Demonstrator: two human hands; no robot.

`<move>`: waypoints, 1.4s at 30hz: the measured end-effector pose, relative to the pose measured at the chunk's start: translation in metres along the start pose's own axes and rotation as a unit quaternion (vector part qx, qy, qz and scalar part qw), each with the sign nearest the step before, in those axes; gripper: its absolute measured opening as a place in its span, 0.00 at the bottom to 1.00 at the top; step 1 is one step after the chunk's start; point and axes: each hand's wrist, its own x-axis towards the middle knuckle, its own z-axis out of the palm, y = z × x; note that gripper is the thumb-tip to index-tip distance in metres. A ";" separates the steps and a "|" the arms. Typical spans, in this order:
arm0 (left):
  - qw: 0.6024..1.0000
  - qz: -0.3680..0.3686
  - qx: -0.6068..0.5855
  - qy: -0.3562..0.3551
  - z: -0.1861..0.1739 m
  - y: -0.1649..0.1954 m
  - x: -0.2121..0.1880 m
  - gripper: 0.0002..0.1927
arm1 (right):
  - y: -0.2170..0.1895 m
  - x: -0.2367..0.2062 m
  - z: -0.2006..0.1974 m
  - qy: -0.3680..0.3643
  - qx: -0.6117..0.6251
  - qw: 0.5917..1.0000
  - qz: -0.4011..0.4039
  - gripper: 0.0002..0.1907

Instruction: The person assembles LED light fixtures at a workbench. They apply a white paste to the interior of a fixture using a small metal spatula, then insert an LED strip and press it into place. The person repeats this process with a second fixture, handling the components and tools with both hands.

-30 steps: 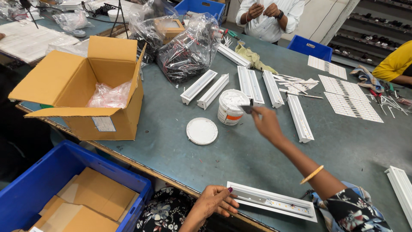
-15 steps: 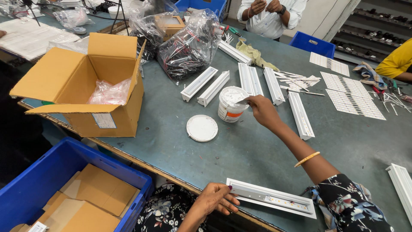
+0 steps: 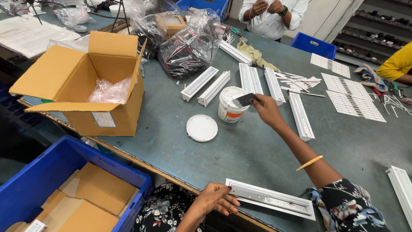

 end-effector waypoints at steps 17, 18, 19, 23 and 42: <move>1.000 0.001 0.029 -0.009 0.020 0.017 -0.033 0.26 | -0.073 -0.203 -0.054 0.044 0.355 0.912 0.202 0.15; 1.000 0.003 0.023 -0.019 0.021 0.015 -0.033 0.26 | -0.079 -0.227 -0.052 0.064 0.349 0.913 0.202 0.15; 0.999 0.008 0.019 -0.027 0.021 0.015 -0.034 0.26 | -0.087 -0.251 -0.047 0.089 0.306 0.921 0.225 0.16; 1.000 0.020 0.004 -0.019 0.026 0.014 -0.042 0.25 | -0.123 -0.335 -0.015 0.131 0.118 0.950 0.260 0.18; 0.999 0.006 -0.040 0.030 0.051 0.002 -0.055 0.22 | -0.137 -0.378 0.058 0.141 -0.139 0.980 0.011 0.23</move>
